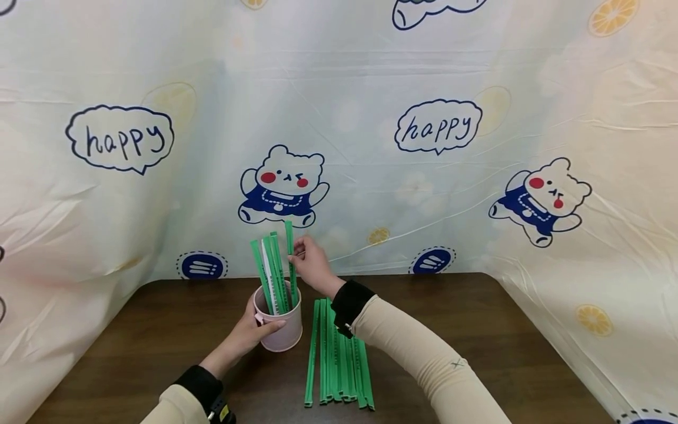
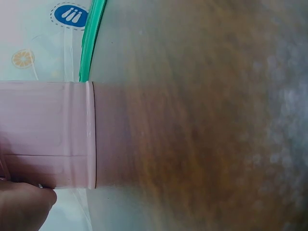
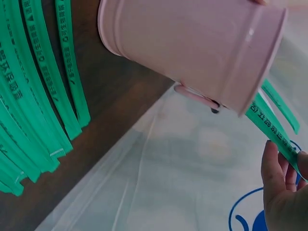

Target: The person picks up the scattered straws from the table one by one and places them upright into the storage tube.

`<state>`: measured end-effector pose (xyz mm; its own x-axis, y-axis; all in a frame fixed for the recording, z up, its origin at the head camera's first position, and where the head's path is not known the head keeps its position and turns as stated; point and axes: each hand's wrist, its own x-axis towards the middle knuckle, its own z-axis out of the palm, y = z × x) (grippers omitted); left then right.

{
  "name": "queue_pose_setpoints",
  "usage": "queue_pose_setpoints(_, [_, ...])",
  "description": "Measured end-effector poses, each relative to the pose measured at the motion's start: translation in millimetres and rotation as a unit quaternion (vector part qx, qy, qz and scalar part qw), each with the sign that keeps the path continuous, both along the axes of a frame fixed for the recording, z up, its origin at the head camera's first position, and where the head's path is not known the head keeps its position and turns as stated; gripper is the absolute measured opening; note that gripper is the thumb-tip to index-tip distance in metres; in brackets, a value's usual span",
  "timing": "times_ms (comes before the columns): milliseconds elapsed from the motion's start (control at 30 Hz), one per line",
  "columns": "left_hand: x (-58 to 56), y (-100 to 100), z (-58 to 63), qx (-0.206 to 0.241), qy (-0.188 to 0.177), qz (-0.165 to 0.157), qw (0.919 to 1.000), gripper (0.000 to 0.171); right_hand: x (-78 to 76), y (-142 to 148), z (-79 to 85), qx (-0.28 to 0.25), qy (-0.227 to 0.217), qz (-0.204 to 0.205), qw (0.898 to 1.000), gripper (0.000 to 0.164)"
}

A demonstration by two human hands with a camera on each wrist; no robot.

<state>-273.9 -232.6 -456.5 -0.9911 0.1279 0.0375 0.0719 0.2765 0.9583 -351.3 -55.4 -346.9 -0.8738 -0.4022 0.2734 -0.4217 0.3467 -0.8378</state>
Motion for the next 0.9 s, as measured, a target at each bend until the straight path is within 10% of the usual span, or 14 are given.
queue_pose_setpoints(900, [0.0, 1.2, 1.2, -0.003, 0.005, 0.001, 1.0, 0.101, -11.1, 12.7, -22.7, 0.038, -0.023, 0.021, 0.999, 0.04])
